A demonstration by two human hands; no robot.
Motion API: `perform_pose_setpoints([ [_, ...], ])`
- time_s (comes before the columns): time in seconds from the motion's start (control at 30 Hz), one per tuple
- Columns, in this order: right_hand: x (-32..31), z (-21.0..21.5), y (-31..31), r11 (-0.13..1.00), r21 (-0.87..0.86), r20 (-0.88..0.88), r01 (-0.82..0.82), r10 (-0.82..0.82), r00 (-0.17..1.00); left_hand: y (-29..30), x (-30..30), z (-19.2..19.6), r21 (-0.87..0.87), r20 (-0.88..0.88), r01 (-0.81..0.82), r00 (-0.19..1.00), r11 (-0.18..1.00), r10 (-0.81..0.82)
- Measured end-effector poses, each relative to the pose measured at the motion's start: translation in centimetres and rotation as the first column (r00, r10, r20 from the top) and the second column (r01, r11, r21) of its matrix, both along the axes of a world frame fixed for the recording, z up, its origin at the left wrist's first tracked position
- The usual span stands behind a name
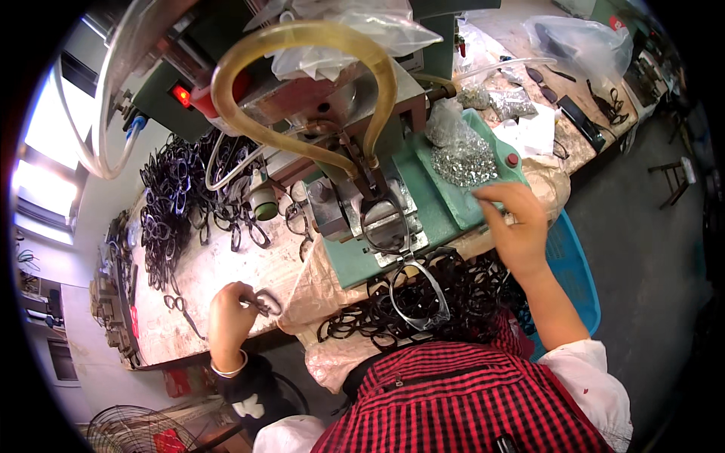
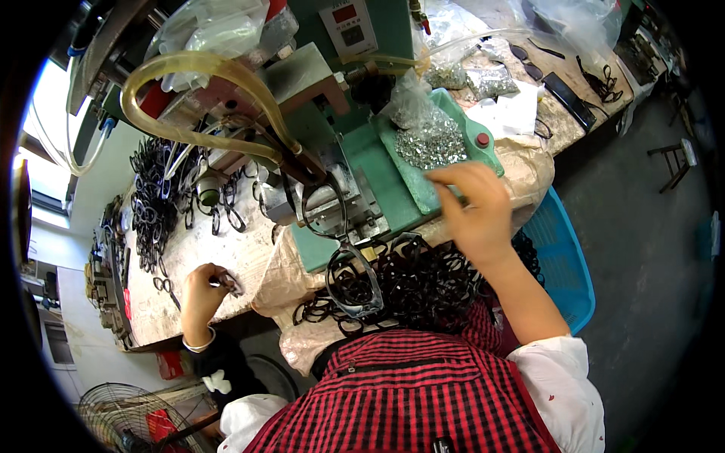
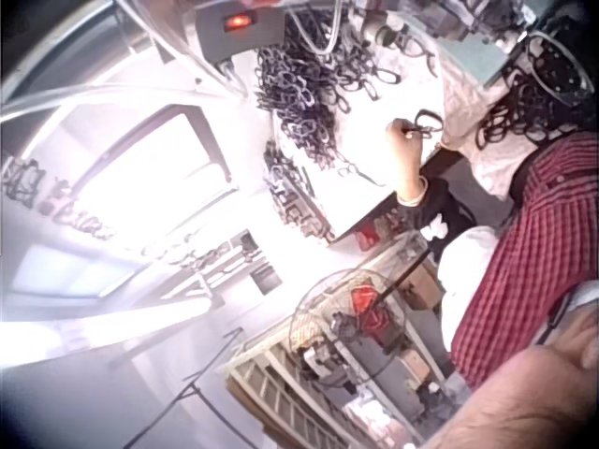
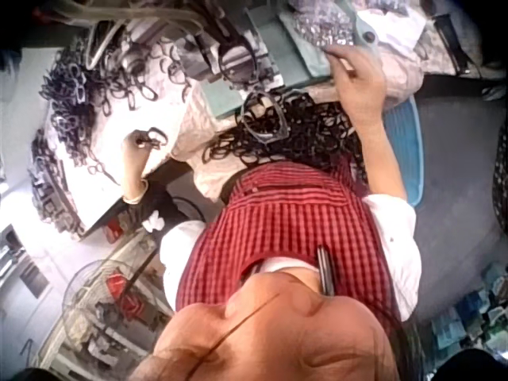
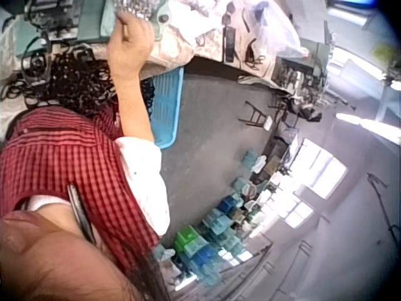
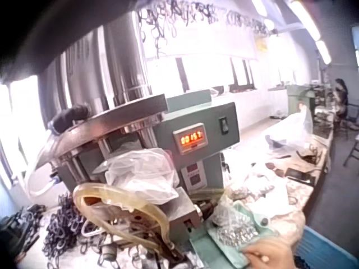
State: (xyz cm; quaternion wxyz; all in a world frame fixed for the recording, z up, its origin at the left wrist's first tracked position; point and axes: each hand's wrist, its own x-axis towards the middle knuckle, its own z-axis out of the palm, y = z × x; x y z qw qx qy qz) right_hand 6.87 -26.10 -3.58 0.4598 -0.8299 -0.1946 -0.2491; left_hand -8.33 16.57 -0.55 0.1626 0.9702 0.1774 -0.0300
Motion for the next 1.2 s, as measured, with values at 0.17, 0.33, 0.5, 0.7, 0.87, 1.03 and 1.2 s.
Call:
perform_pose_setpoints([
  [0.17,3.2,3.7,7.0,0.956,0.089,0.197,-0.278,0.257,0.946,1.3,2.7,4.8,-0.082,-0.101,0.247,0.962,0.966,-0.254],
  [0.33,2.3,2.6,9.4,0.902,0.377,0.081,-0.213,0.197,0.977,-4.0,3.0,4.2,-0.653,0.508,0.243,0.843,0.717,0.177],
  [0.5,1.6,2.0,10.4,0.847,0.460,0.041,-0.267,0.280,0.959,-12.4,4.5,7.7,-0.380,0.917,0.683,0.364,0.623,0.161],
  [0.7,0.1,2.6,11.2,0.633,0.731,-0.162,-0.255,0.525,0.836,-13.7,6.4,5.5,-0.372,0.903,0.481,0.385,0.794,0.190],
  [0.87,0.2,1.9,11.6,0.502,0.838,-0.148,-0.213,0.585,0.797,-14.4,6.7,9.9,-0.094,0.949,0.496,0.307,0.863,-0.073],
  [1.03,-0.2,1.9,12.4,0.393,0.899,-0.098,-0.194,0.612,0.785,-14.9,9.0,10.4,-0.241,0.928,0.378,0.360,0.894,0.098],
  [1.2,-1.6,3.6,11.4,0.496,0.839,-0.130,-0.222,0.581,0.803,-15.2,9.0,10.4,-0.092,0.927,0.307,0.375,0.947,-0.031],
])
